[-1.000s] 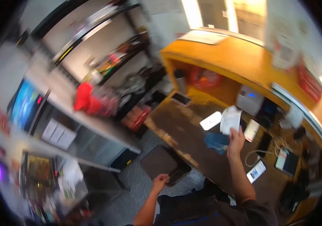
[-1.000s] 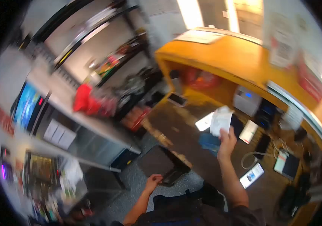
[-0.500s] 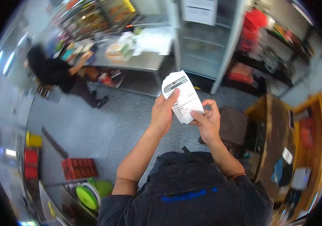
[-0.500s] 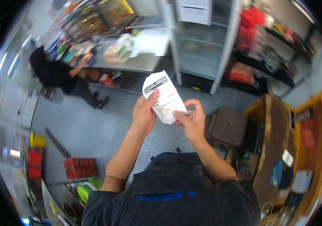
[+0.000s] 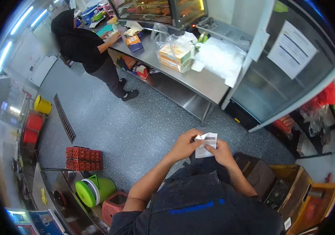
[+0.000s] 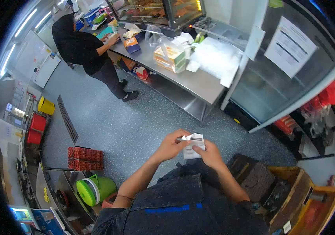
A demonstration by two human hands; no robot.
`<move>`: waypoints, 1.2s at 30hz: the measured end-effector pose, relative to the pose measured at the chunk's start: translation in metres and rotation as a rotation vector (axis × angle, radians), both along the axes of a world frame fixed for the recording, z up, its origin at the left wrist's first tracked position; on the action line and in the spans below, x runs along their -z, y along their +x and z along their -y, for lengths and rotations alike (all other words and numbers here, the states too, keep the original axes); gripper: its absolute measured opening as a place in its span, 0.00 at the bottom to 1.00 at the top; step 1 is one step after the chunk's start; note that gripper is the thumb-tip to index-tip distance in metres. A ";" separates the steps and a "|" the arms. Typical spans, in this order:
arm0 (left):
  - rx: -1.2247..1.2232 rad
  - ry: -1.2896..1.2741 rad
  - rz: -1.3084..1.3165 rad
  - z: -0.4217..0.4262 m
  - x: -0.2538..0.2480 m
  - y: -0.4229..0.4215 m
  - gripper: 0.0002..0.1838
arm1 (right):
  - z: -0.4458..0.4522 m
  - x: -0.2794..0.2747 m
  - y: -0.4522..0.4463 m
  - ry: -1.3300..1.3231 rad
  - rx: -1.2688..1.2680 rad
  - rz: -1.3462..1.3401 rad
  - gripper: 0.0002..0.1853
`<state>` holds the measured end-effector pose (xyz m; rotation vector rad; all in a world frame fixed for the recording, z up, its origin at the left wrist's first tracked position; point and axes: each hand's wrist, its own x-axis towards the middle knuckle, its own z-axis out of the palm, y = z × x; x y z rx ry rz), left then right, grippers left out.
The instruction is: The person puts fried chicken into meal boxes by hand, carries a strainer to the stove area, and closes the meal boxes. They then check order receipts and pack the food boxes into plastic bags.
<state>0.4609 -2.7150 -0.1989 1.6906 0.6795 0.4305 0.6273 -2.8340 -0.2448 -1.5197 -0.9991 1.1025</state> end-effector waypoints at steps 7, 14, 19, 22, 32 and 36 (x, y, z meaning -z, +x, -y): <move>-0.339 -0.092 0.022 -0.172 0.005 -0.012 0.11 | -0.208 -0.015 0.094 0.096 0.159 0.114 0.14; -0.589 -0.123 0.089 -0.301 0.002 0.007 0.09 | -0.408 -0.141 0.131 0.620 0.829 -0.113 0.13; -0.614 -0.042 0.171 -0.419 -0.002 0.037 0.13 | -0.500 -0.157 0.090 0.127 0.021 0.324 0.18; -0.683 0.176 0.321 -0.492 -0.018 0.059 0.23 | -0.553 -0.092 0.092 0.114 -0.331 0.531 0.13; 0.168 0.797 -0.016 -0.577 -0.034 0.124 0.32 | -0.529 -0.104 0.103 -0.500 -0.030 0.863 0.16; 0.728 0.681 -0.189 -0.574 0.010 0.119 0.12 | -0.513 -0.100 0.086 -0.683 -0.307 0.795 0.15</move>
